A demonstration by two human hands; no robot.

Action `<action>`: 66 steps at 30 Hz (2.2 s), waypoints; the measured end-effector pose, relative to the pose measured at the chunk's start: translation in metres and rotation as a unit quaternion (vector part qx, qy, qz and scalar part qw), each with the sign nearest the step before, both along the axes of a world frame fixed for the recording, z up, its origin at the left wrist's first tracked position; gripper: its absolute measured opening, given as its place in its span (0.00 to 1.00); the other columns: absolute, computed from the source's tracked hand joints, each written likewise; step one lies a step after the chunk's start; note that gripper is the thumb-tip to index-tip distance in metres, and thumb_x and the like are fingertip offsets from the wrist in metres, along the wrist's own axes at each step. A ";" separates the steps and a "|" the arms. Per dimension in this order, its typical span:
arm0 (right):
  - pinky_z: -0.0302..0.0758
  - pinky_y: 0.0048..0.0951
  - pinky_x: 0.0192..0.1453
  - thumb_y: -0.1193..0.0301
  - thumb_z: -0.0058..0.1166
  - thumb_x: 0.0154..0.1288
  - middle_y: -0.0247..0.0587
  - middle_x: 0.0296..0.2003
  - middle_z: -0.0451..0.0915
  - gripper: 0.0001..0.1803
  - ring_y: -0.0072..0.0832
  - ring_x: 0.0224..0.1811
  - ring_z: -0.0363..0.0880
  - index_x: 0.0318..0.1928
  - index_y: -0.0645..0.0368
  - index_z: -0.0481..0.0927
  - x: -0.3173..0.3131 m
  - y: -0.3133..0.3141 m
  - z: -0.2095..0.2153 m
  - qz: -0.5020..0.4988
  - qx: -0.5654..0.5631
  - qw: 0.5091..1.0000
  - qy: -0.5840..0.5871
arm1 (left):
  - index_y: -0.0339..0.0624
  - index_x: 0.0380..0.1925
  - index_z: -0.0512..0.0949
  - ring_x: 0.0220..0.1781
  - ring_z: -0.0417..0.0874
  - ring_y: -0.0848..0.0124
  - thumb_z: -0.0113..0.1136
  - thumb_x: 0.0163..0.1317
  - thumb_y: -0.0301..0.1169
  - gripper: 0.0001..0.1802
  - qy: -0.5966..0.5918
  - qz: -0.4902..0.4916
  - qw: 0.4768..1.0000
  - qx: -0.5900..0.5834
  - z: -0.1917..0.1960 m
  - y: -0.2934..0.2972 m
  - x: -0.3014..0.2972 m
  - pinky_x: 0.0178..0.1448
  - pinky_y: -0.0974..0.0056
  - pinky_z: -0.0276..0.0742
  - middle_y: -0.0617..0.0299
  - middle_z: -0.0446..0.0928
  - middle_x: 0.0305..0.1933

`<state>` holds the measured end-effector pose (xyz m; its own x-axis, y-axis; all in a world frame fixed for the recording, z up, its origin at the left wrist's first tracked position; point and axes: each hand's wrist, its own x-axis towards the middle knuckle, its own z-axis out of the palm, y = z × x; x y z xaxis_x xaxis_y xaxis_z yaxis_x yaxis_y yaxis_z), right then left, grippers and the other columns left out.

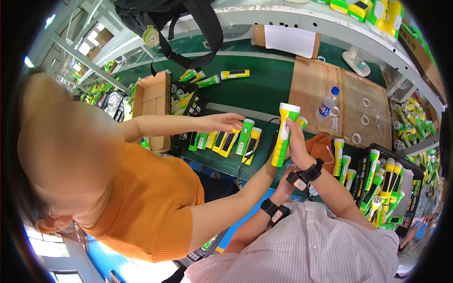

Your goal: Inspecting and testing hand-held flashlights before sorting them into crates on an assembly line.

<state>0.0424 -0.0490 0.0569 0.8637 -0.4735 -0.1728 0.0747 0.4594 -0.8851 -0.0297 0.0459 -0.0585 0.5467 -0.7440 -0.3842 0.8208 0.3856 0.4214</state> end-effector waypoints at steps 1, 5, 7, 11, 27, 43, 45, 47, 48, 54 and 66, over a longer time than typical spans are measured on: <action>0.66 0.22 0.42 0.56 0.44 0.67 0.30 0.35 0.71 0.18 0.17 0.38 0.69 0.49 0.55 0.67 0.000 0.000 -0.001 -0.003 0.007 1.000 0.002 | 0.46 0.39 0.72 0.43 0.77 0.73 0.52 0.62 0.39 0.11 0.015 -0.005 1.000 0.021 -0.003 0.001 -0.001 0.49 0.68 0.69 0.65 0.75 0.39; 0.67 0.24 0.46 0.56 0.43 0.67 0.33 0.37 0.71 0.20 0.19 0.41 0.70 0.51 0.56 0.66 0.003 -0.001 0.002 -0.026 -0.013 0.999 0.018 | 0.45 0.42 0.72 0.46 0.77 0.70 0.51 0.62 0.39 0.12 0.063 -0.013 0.998 -0.012 -0.016 0.001 -0.002 0.52 0.66 0.70 0.63 0.76 0.41; 0.68 0.25 0.48 0.56 0.43 0.67 0.35 0.40 0.71 0.22 0.20 0.43 0.71 0.54 0.57 0.63 0.004 0.001 0.007 -0.016 -0.015 1.000 -0.003 | 0.45 0.42 0.72 0.46 0.77 0.70 0.51 0.62 0.38 0.13 0.057 -0.016 0.998 -0.022 -0.020 0.002 -0.003 0.53 0.65 0.70 0.63 0.76 0.42; 0.65 0.26 0.53 0.55 0.41 0.68 0.36 0.46 0.69 0.26 0.21 0.49 0.68 0.59 0.57 0.60 0.006 0.008 0.016 0.036 0.028 0.999 0.019 | 0.47 0.44 0.73 0.47 0.77 0.70 0.51 0.62 0.38 0.13 0.057 -0.024 0.998 -0.032 -0.022 0.007 -0.003 0.52 0.65 0.71 0.63 0.76 0.43; 0.69 0.39 0.54 0.59 0.64 0.48 0.60 0.45 0.72 0.41 0.47 0.52 0.72 0.55 0.64 0.55 0.032 -0.044 -0.209 -0.144 -0.256 0.886 0.358 | 0.46 0.34 0.67 0.25 0.61 0.77 0.52 0.61 0.35 0.07 0.102 0.098 0.983 0.121 0.000 0.036 0.016 0.34 0.68 0.63 0.70 0.58 0.22; 0.63 0.29 0.60 0.68 0.60 0.54 0.45 0.53 0.66 0.39 0.33 0.56 0.66 0.64 0.63 0.57 -0.089 -0.026 -0.023 0.040 -0.285 0.950 0.124 | 0.43 0.58 0.62 0.54 0.70 0.74 0.43 0.68 0.41 0.22 -0.100 -0.040 0.993 0.045 0.058 -0.019 0.056 0.56 0.66 0.66 0.63 0.68 0.53; 0.62 0.31 0.61 0.68 0.61 0.51 0.49 0.59 0.60 0.41 0.36 0.58 0.65 0.64 0.64 0.56 -0.099 -0.023 -0.011 0.058 -0.361 0.918 0.152 | 0.42 0.57 0.63 0.53 0.72 0.72 0.39 0.69 0.42 0.21 -0.135 -0.045 0.987 0.072 0.073 -0.029 0.050 0.54 0.64 0.69 0.62 0.69 0.50; 0.62 0.33 0.63 0.72 0.60 0.52 0.47 0.63 0.54 0.40 0.37 0.61 0.62 0.65 0.64 0.56 -0.113 -0.022 -0.005 0.059 -0.343 0.932 0.103 | 0.42 0.56 0.63 0.51 0.73 0.70 0.38 0.70 0.44 0.22 -0.073 -0.055 0.994 0.061 0.082 -0.033 0.052 0.53 0.61 0.71 0.61 0.71 0.49; 0.63 0.34 0.63 0.73 0.59 0.52 0.46 0.63 0.54 0.39 0.36 0.62 0.62 0.64 0.64 0.57 -0.118 -0.022 -0.003 0.065 -0.307 0.946 0.083 | 0.42 0.56 0.64 0.52 0.74 0.68 0.35 0.69 0.46 0.24 -0.031 -0.045 0.999 0.005 0.084 -0.038 0.053 0.54 0.60 0.72 0.59 0.73 0.50; 0.68 0.34 0.60 0.76 0.57 0.54 0.41 0.62 0.58 0.33 0.34 0.62 0.63 0.62 0.58 0.63 -0.137 -0.021 0.006 0.067 -0.280 0.957 0.043 | 0.41 0.53 0.68 0.56 0.72 0.65 0.32 0.68 0.51 0.28 0.062 -0.055 0.996 -0.021 0.084 -0.044 0.057 0.59 0.58 0.69 0.58 0.73 0.53; 0.76 0.31 0.41 0.72 0.61 0.46 0.44 0.48 0.69 0.27 0.35 0.45 0.74 0.51 0.58 0.74 -0.160 0.000 0.018 0.001 -0.576 0.809 0.118 | 0.44 0.49 0.65 0.38 0.78 0.67 0.41 0.68 0.45 0.19 -0.044 -0.092 0.994 0.045 0.067 -0.043 0.031 0.42 0.61 0.77 0.55 0.74 0.42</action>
